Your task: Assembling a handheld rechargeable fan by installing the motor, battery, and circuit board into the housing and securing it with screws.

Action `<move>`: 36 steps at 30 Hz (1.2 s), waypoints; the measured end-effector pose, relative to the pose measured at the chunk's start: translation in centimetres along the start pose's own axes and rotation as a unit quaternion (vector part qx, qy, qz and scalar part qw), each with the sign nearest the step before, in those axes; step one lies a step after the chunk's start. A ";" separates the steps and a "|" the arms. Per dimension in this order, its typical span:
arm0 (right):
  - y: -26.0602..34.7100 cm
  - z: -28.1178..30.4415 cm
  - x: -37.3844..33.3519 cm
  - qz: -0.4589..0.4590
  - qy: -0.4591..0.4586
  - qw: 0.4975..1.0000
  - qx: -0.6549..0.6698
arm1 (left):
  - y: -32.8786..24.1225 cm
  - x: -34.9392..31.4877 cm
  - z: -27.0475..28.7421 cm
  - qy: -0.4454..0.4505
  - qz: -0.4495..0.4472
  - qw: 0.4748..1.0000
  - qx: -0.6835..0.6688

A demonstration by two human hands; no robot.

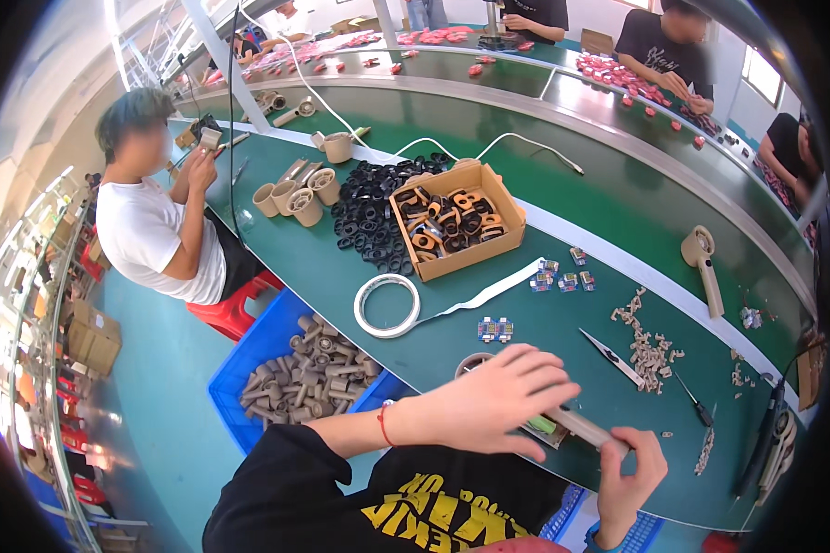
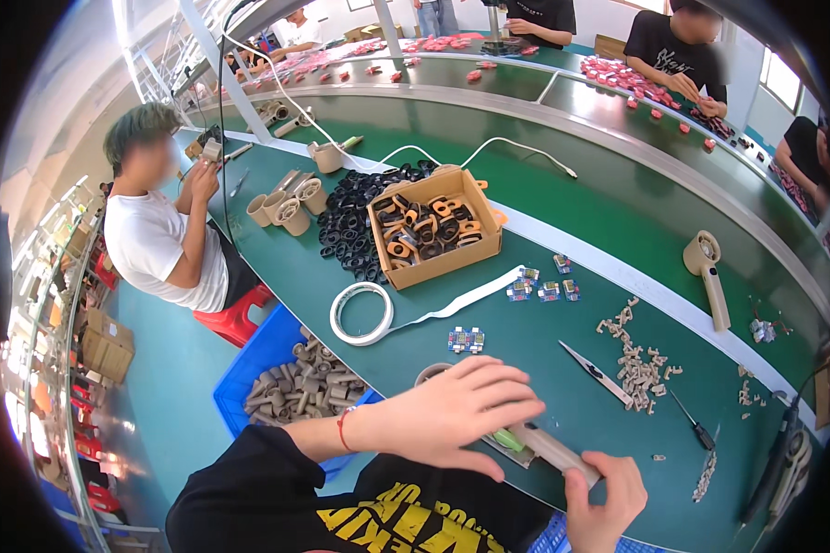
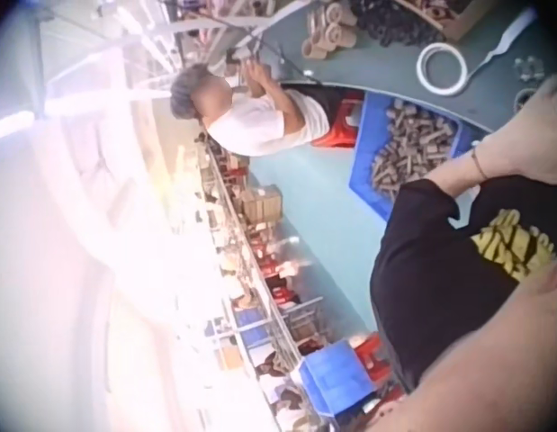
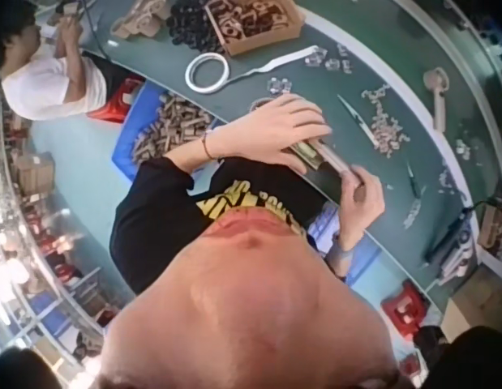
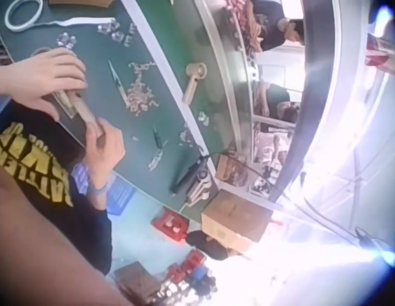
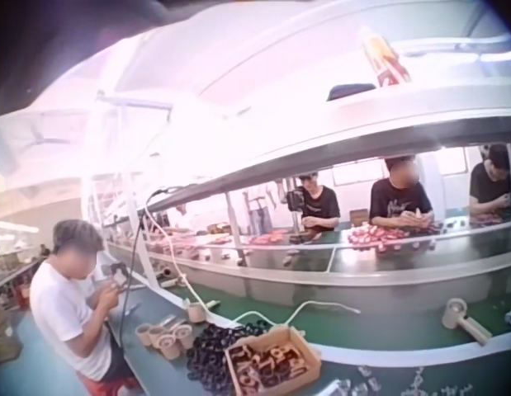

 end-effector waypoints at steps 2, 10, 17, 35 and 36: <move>0.4 -0.2 -0.5 -0.001 0.007 1.000 -0.011 | -2.0 0.8 1.4 -0.075 -0.035 0.997 -0.006; 0.4 -0.5 -1.1 0.004 -0.012 0.994 0.111 | -4.8 1.5 -5.8 0.133 0.081 0.923 -0.353; -8.3 17.6 -1.3 -0.017 -0.285 0.871 -0.399 | -2.8 -0.4 -5.2 0.037 0.172 0.824 -0.539; -34.3 40.2 -5.4 -0.219 -0.129 0.908 -0.333 | -4.5 -1.3 -6.5 0.059 0.183 0.747 -0.636; -33.7 40.3 -4.9 -0.233 -0.156 0.907 -0.315 | -4.3 -1.7 -7.2 0.092 0.208 0.723 -0.652</move>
Point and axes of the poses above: each hand's wrist, its own x-axis towards the middle knuckle, its own z-axis out of the back of the hand, y = z × x, the point moved 10 cm from there along x, towards the middle knuckle, and after that the axes turned 10 degrees about x, right-handed, at the moved point
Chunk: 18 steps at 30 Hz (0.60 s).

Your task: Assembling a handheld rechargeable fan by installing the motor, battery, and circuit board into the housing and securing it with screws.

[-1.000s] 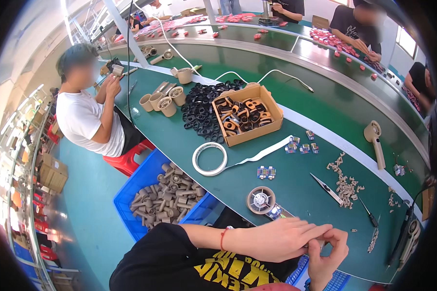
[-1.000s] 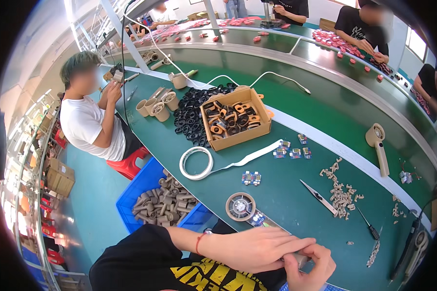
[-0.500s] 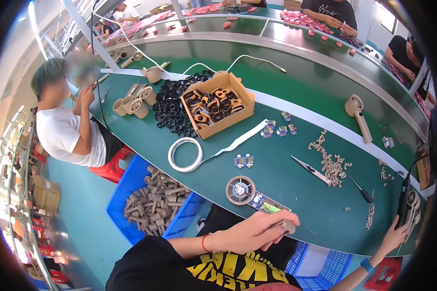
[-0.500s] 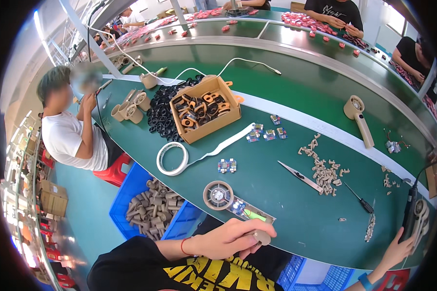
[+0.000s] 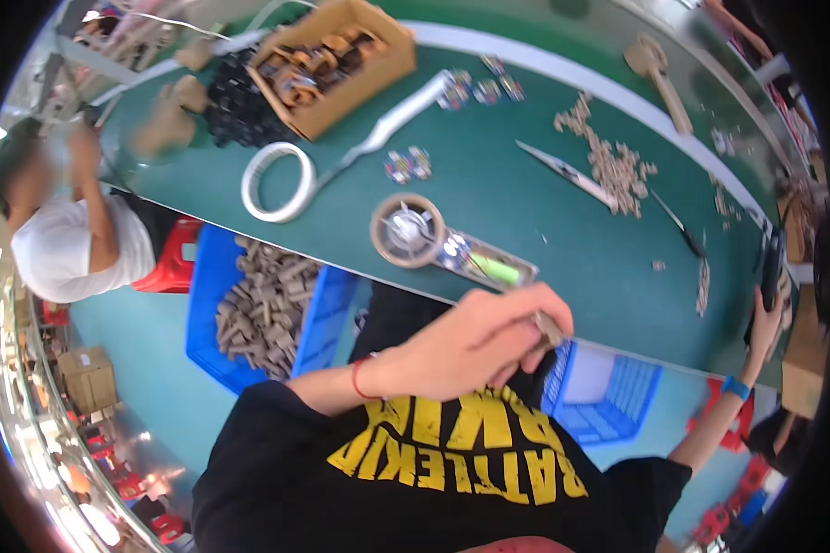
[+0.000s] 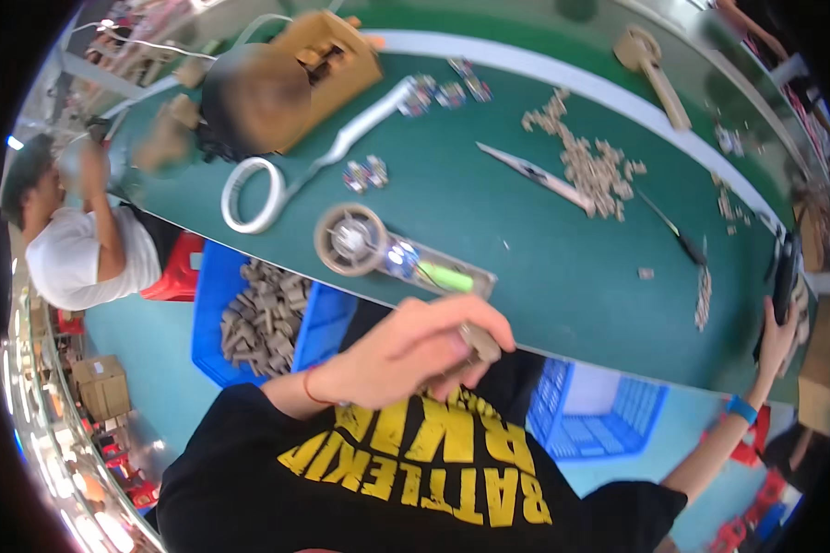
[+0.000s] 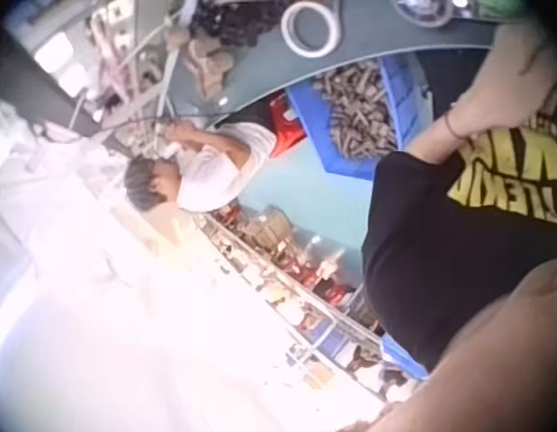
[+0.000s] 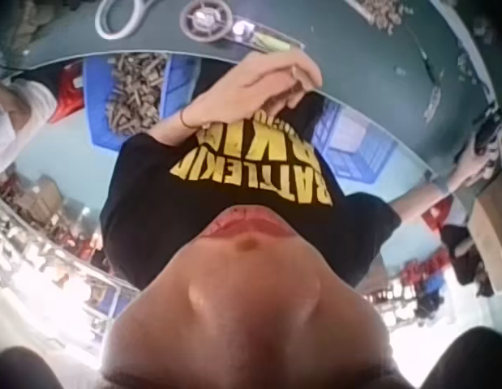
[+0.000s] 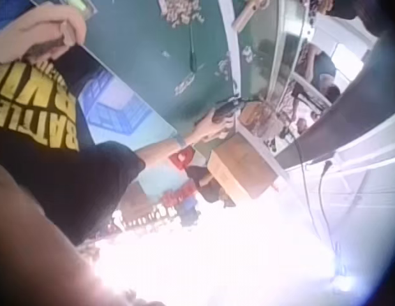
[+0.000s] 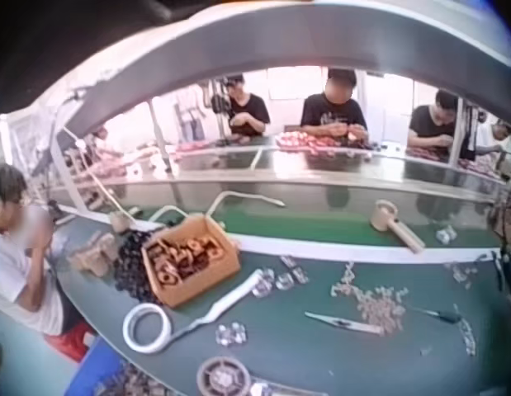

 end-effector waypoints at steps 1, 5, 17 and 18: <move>2.5 -0.2 -0.5 -0.031 0.041 0.997 0.055 | 0.4 0.1 0.4 -0.013 -0.002 1.000 -0.010; 18.5 -0.9 -8.1 -0.060 0.033 0.844 0.532 | 1.7 0.5 0.5 -0.018 0.004 1.000 -0.003; 47.3 -6.9 -20.0 0.132 0.395 0.228 0.880 | 1.6 -0.4 -0.6 -0.028 -0.020 0.997 0.067; 47.7 -7.0 -20.1 0.128 0.386 0.215 0.888 | 1.6 -0.6 -0.6 -0.027 -0.019 0.997 0.076</move>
Point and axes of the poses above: each hand's wrist, its own x-axis towards the middle knuckle, its own z-axis out of the back of the hand, y = z × x, the point moved 10 cm from there along x, towards the middle knuckle, and after that the axes turned 10 degrees about x, right-handed, at the moved point
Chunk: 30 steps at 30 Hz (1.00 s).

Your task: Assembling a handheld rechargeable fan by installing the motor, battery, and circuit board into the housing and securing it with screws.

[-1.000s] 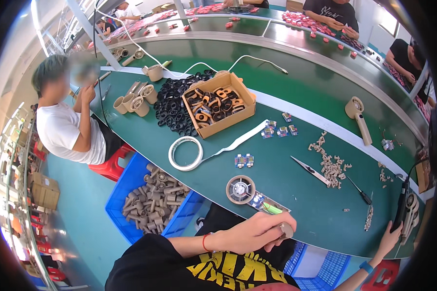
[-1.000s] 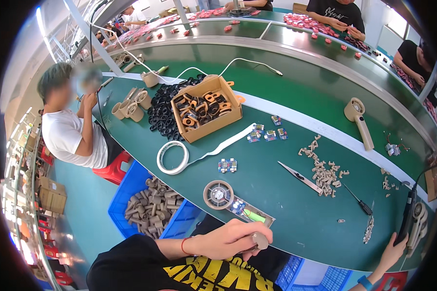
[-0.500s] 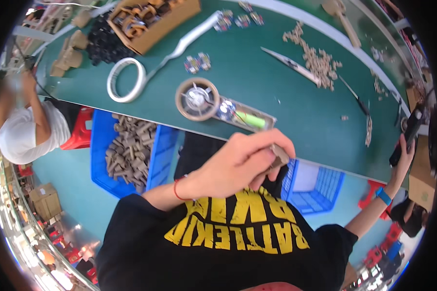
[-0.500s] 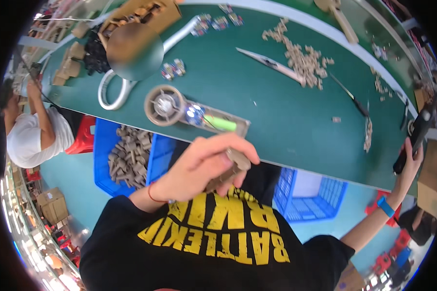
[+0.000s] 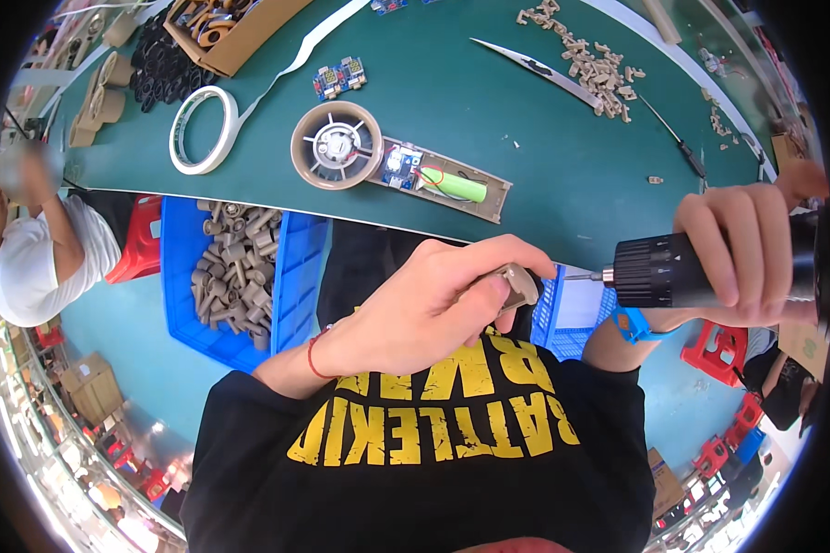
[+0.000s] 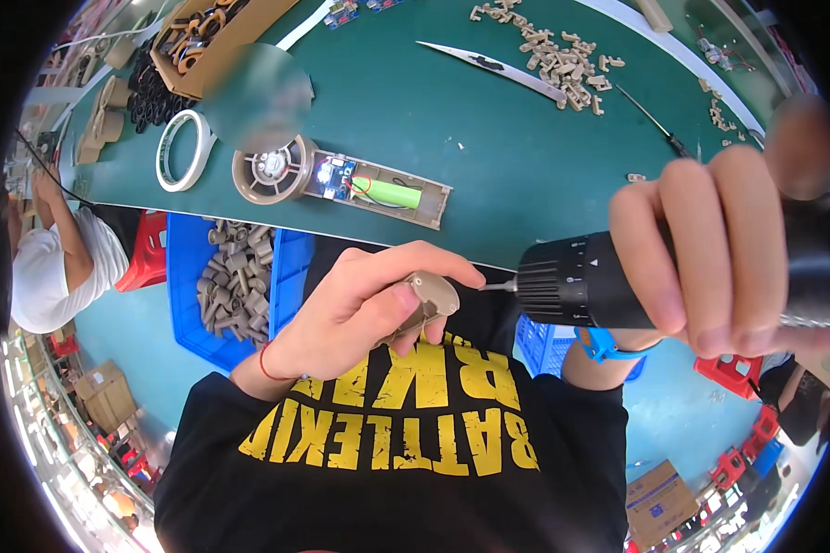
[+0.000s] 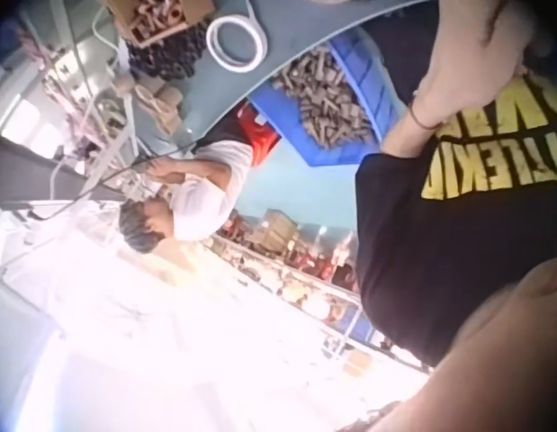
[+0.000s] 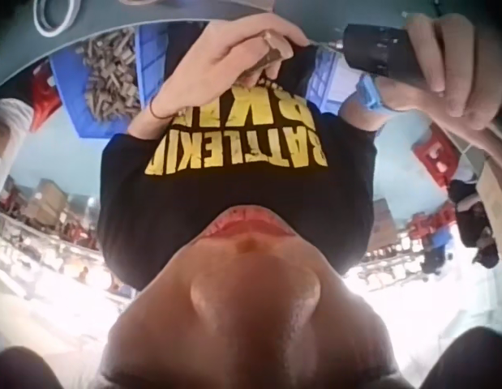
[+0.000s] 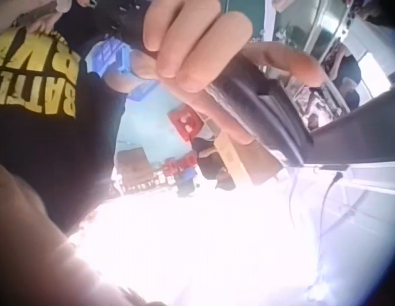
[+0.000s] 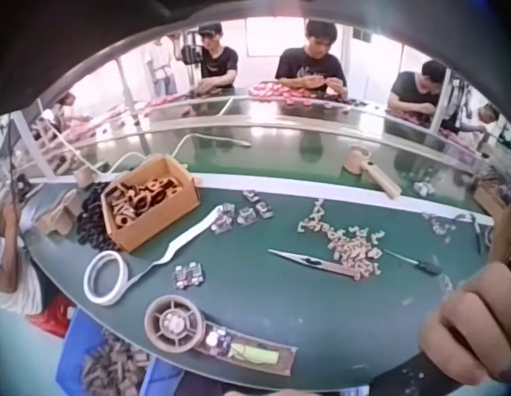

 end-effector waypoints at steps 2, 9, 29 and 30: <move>-0.6 0.0 0.6 0.020 -0.003 0.999 0.029 | 0.1 -0.2 0.1 -0.013 -0.006 1.000 0.002; -0.5 0.8 1.1 0.086 -0.028 0.991 0.095 | 0.4 0.0 0.2 -0.067 -0.044 0.995 0.053; -1.8 0.5 -0.6 0.094 0.028 0.990 0.099 | -0.4 0.2 -0.1 -0.038 -0.099 0.988 0.117; -1.8 0.6 -0.8 0.102 0.021 0.989 0.105 | -0.4 0.2 -0.1 -0.036 -0.101 0.988 0.110</move>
Point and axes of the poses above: each hand's wrist, its own x-axis towards the middle knuckle, its own z-axis out of the back of the hand, y = z × x, the point moved 10 cm from there along x, towards the middle knuckle, and after that the axes turned 10 degrees about x, right-handed, at the moved point
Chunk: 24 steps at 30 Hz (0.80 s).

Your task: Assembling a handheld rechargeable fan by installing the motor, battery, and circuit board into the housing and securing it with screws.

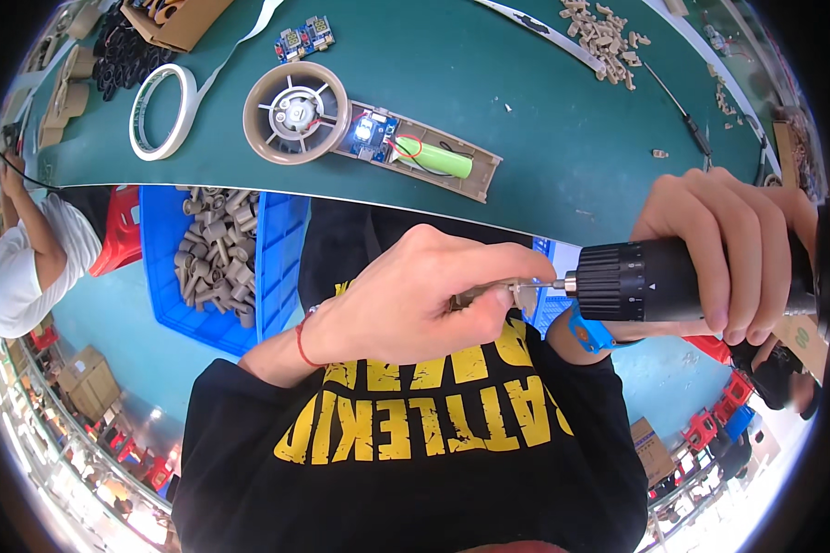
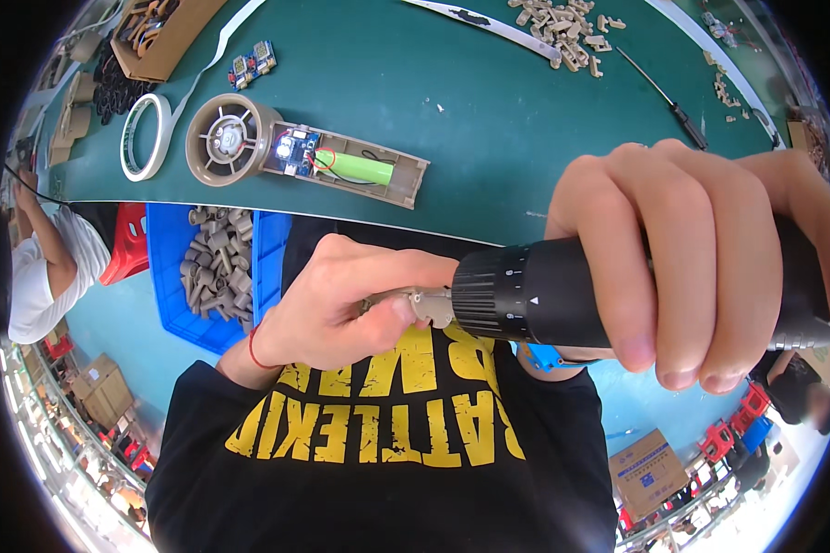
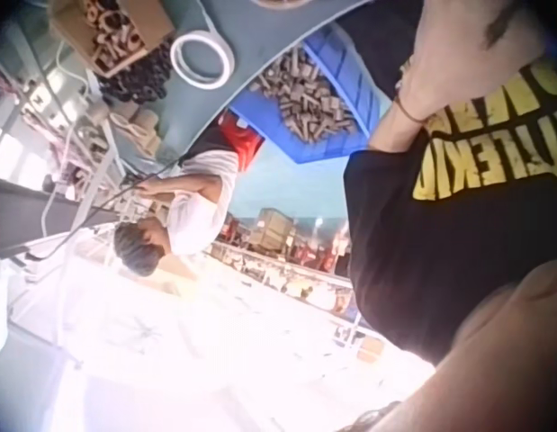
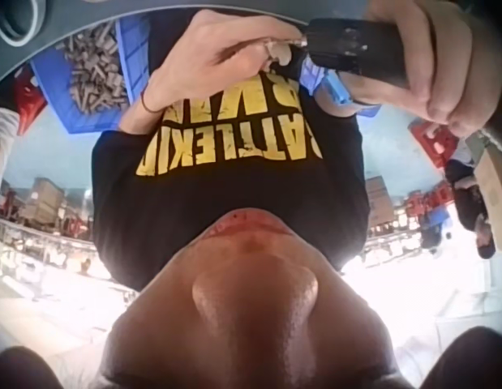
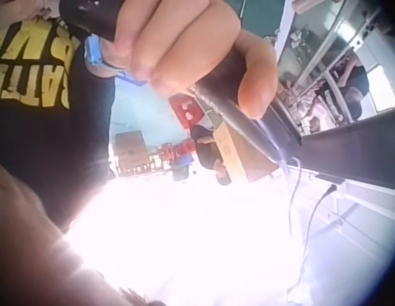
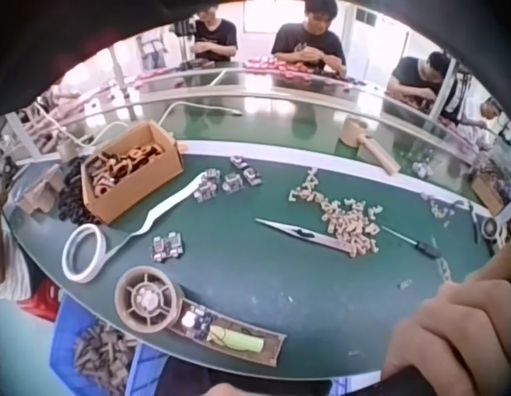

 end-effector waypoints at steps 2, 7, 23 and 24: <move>0.2 0.1 -0.4 0.009 -0.006 1.000 0.007 | 0.1 0.0 -0.1 0.004 0.004 1.000 0.001; 0.7 0.1 -0.8 0.022 -0.016 1.000 -0.001 | 0.3 -0.1 -0.6 0.029 0.027 0.999 -0.008; 0.6 -0.7 -0.7 0.009 -0.014 0.999 -0.029 | 0.2 0.0 -0.9 0.027 0.010 1.000 -0.005; 0.7 -0.6 -0.8 0.019 -0.012 1.000 -0.017 | 0.2 -0.1 -1.0 0.022 0.003 1.000 -0.012</move>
Point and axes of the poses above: each hand's wrist, its own x-axis towards the middle knuckle, its own z-axis out of the back of the hand, y = z × x, the point moved 10 cm from there along x, towards the middle knuckle, and after that the axes turned 10 degrees about x, right-handed, at the moved point
